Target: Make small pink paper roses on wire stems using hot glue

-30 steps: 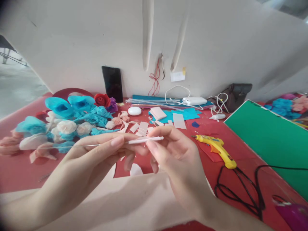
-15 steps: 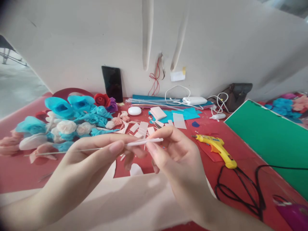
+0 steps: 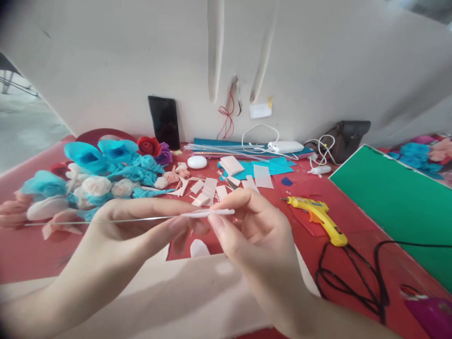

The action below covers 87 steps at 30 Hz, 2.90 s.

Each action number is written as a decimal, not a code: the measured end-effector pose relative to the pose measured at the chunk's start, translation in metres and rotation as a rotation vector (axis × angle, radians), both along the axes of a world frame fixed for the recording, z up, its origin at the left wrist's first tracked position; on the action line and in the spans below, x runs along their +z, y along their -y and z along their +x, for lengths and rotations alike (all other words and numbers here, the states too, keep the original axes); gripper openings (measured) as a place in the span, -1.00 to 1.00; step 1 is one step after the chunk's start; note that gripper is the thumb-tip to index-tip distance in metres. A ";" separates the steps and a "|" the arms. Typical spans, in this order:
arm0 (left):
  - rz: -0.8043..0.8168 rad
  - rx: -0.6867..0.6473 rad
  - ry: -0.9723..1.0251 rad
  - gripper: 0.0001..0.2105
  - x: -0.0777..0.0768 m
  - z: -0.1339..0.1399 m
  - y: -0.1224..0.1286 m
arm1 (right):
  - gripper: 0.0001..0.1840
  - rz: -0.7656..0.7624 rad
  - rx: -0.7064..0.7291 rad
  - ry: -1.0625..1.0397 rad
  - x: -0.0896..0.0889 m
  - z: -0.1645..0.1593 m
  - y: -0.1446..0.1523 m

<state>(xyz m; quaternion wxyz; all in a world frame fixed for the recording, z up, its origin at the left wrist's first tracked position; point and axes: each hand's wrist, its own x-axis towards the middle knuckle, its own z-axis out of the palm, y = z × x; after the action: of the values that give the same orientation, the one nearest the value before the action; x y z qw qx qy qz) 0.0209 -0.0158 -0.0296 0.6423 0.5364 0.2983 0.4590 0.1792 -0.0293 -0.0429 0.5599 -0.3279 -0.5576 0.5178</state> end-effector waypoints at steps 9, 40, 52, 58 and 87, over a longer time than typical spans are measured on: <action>0.009 0.009 -0.026 -0.72 0.000 0.001 -0.001 | -0.91 -0.026 -0.039 0.018 0.000 -0.001 -0.003; -0.188 0.108 -0.100 -0.88 -0.026 0.006 -0.022 | -0.70 -0.307 -0.807 0.900 -0.002 0.164 -0.043; -0.327 0.031 -0.142 -0.91 -0.038 0.018 -0.002 | -0.66 -0.492 -0.692 0.532 -0.065 0.202 -0.016; -0.448 0.051 -0.096 -0.90 -0.032 0.024 0.005 | -0.74 -0.360 -0.501 0.377 -0.039 0.155 0.011; -0.557 0.067 -0.080 -0.90 -0.078 0.027 -0.005 | -0.78 -0.071 -0.798 1.238 -0.066 0.082 0.041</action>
<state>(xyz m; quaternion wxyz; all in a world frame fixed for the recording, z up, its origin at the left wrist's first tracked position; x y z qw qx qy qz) 0.0484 -0.0104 -0.1074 0.7373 0.3469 0.4553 0.3588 0.2612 -0.0706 -0.1086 0.2773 -0.7561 -0.5927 0.0126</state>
